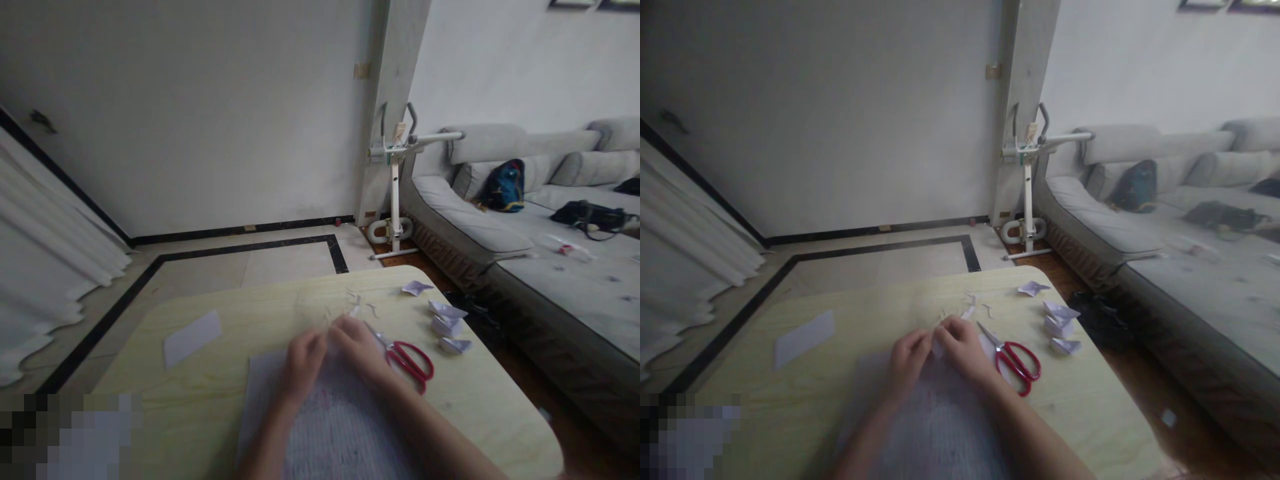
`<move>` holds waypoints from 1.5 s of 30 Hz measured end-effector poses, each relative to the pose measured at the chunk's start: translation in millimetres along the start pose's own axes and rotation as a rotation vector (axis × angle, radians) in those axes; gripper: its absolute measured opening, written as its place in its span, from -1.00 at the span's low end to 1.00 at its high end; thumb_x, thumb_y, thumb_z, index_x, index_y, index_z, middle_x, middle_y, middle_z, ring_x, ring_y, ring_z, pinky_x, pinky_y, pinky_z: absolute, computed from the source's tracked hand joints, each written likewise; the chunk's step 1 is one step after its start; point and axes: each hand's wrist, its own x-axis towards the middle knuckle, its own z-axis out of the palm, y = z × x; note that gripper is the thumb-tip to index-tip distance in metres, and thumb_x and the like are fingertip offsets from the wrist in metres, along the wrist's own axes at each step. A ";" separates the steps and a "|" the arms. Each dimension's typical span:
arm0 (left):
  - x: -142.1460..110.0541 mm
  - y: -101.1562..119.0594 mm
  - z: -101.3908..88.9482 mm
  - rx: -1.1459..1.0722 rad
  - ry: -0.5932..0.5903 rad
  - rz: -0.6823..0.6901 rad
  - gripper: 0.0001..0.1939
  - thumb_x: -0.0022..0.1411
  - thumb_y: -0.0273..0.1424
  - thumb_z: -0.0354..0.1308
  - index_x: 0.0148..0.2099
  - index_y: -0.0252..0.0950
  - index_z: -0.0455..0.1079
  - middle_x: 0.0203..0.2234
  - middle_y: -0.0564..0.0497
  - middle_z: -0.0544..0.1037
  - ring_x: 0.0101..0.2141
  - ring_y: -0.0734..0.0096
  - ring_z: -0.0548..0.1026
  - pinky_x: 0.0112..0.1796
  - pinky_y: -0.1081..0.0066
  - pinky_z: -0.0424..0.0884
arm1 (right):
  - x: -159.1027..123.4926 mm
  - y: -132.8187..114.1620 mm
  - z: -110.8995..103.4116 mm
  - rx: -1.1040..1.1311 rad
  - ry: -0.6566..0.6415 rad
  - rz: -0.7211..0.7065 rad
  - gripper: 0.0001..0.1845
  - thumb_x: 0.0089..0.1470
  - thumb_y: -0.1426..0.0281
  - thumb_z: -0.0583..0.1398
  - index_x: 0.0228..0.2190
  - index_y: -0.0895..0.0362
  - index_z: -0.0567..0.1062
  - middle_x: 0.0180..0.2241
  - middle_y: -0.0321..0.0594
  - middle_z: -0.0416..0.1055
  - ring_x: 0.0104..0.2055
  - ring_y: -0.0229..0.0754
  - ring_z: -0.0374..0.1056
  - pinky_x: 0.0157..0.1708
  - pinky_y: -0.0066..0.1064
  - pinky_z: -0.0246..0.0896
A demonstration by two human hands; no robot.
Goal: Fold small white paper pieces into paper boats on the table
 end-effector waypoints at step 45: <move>-4.9 18.5 -1.4 -0.251 0.098 -0.203 -0.68 0.09 -0.16 0.11 -0.45 -0.35 0.43 -0.69 0.09 0.36 -0.60 0.42 0.33 -0.57 0.49 0.23 | -3.0 -3.7 -1.5 0.087 -0.158 0.077 -0.50 0.08 0.00 0.08 -0.57 0.17 0.36 -0.62 -0.35 0.18 -0.57 -0.33 0.10 -0.60 -0.52 -0.01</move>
